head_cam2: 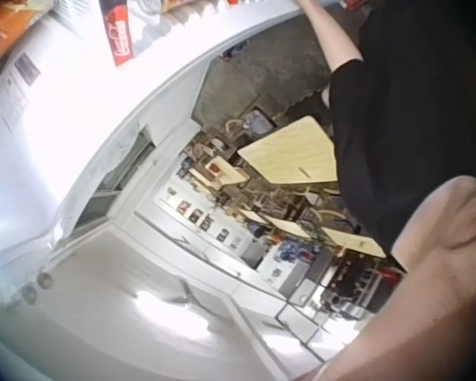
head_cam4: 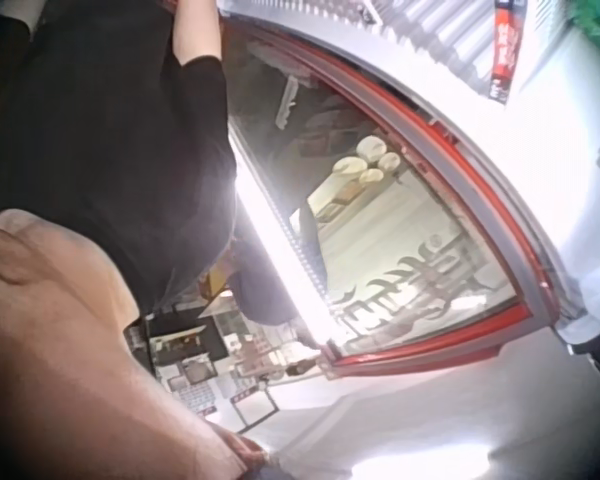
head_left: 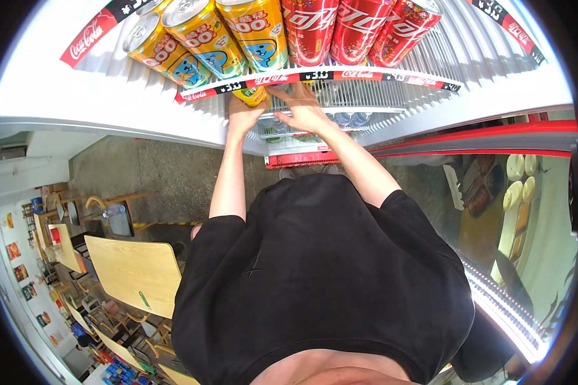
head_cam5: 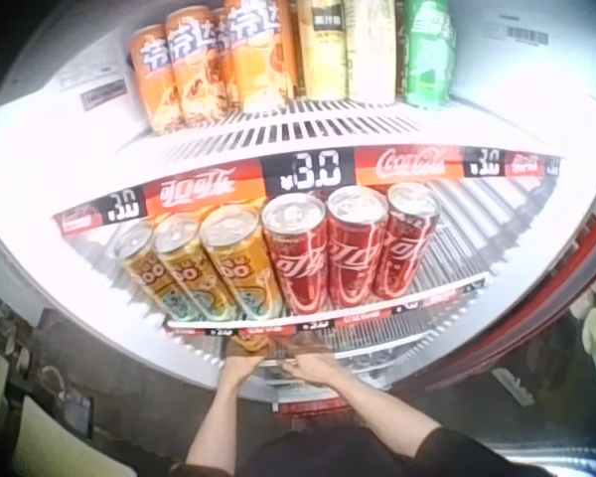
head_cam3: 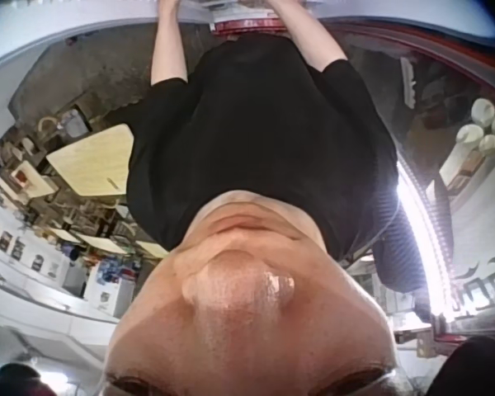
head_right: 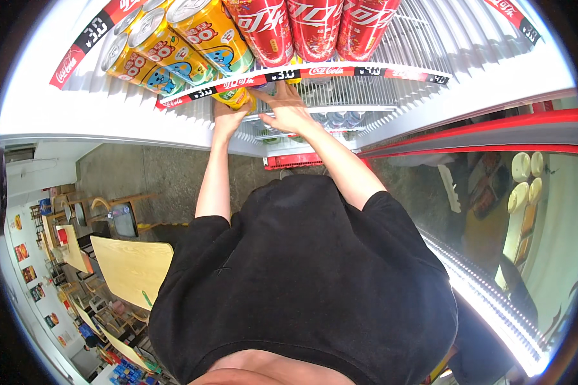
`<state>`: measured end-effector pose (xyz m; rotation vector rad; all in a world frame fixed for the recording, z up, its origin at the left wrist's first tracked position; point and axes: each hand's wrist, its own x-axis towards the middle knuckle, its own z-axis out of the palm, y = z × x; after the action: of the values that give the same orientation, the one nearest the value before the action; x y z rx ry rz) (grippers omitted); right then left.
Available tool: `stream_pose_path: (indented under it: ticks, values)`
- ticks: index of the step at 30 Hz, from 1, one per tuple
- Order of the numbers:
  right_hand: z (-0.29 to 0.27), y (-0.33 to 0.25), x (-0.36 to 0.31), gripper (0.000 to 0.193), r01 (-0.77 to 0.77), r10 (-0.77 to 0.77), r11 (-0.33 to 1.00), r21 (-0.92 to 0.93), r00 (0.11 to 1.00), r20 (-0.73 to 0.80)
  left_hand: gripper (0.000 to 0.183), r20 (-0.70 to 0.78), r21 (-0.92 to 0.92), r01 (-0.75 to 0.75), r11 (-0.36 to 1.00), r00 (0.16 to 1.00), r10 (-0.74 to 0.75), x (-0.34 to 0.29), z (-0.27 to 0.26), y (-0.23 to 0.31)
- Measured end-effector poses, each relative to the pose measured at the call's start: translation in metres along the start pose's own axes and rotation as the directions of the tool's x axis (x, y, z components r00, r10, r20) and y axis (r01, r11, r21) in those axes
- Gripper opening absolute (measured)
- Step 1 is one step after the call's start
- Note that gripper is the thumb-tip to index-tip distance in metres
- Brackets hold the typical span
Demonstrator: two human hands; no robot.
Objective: The person rearranges cans and bottles of beverages on two different shelves inside a glass-door refrigerator by hand.
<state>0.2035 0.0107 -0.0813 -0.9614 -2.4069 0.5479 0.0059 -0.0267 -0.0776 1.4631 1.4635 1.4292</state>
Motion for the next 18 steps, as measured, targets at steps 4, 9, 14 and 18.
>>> stream_pose_path:
  ticks: [4,9,14,18]
  values:
    - [-0.005,-0.006,-0.002,0.073,0.010,-0.010,1.000,-0.003,1.000,-0.026,0.052,-0.126,-0.125,-0.105,0.987,0.988,0.090,-0.002,0.002,-0.015]
    - [-0.005,-0.008,-0.003,0.072,0.017,-0.018,1.000,-0.009,0.998,-0.062,0.080,-0.244,-0.060,-0.058,0.997,0.969,0.042,0.001,0.007,-0.017]
    - [-0.008,-0.007,-0.003,0.069,-0.003,0.002,1.000,-0.006,0.998,-0.064,0.082,-0.354,0.105,-0.056,0.993,0.931,0.090,-0.008,0.017,-0.013]
    - [-0.007,-0.009,-0.003,0.070,-0.001,0.000,1.000,-0.018,0.998,-0.070,0.082,-0.398,0.163,-0.020,0.986,0.913,0.084,-0.021,0.015,-0.012]
